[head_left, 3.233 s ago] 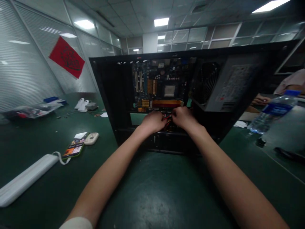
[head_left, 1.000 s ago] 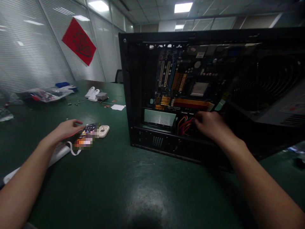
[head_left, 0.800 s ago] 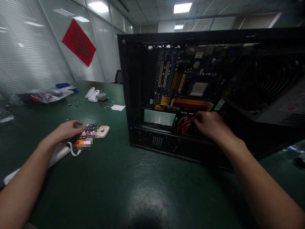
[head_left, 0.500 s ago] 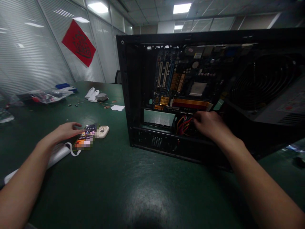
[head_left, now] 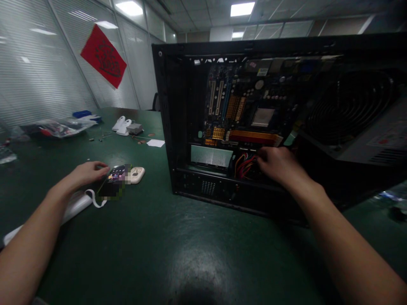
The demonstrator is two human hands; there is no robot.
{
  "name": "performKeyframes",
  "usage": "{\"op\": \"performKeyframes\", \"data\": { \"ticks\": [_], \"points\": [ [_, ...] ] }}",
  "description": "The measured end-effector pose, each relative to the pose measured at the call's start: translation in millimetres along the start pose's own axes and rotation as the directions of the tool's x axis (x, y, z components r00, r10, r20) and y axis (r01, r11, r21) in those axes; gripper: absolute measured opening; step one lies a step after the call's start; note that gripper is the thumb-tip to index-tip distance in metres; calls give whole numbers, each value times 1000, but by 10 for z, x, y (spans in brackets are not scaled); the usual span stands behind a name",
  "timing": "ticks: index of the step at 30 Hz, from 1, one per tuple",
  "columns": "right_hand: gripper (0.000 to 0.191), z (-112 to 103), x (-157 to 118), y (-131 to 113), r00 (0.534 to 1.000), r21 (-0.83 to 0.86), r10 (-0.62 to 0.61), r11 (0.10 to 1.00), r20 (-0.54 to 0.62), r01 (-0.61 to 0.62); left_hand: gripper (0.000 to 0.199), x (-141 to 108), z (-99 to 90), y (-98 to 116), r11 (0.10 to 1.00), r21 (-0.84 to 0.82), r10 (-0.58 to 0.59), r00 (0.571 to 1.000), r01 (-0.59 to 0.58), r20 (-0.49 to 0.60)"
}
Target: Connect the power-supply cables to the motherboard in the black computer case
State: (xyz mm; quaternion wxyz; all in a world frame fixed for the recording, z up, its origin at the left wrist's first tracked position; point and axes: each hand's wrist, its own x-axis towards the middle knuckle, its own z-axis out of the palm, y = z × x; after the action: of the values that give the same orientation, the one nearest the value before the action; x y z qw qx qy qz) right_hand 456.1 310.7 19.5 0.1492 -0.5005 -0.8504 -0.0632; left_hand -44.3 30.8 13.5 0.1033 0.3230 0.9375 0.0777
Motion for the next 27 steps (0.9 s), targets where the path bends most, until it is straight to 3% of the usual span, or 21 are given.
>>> {"op": "performKeyframes", "data": {
  "ticks": [9,19,27],
  "points": [
    [27,-7,-2,-3,1000,-1,6,1000,1,-6,60,-133,-86,91,1000,13,22,993,-21,-116],
    [28,-63,-10,-40,999,-17,21,1000,30,-21,75,-118,-30,41,986,-159,54,996,-42,71],
    [26,5,16,4,1000,-2,14,1000,-5,-14,75,-147,1,97,988,-148,57,996,-47,62]
  ]
}}
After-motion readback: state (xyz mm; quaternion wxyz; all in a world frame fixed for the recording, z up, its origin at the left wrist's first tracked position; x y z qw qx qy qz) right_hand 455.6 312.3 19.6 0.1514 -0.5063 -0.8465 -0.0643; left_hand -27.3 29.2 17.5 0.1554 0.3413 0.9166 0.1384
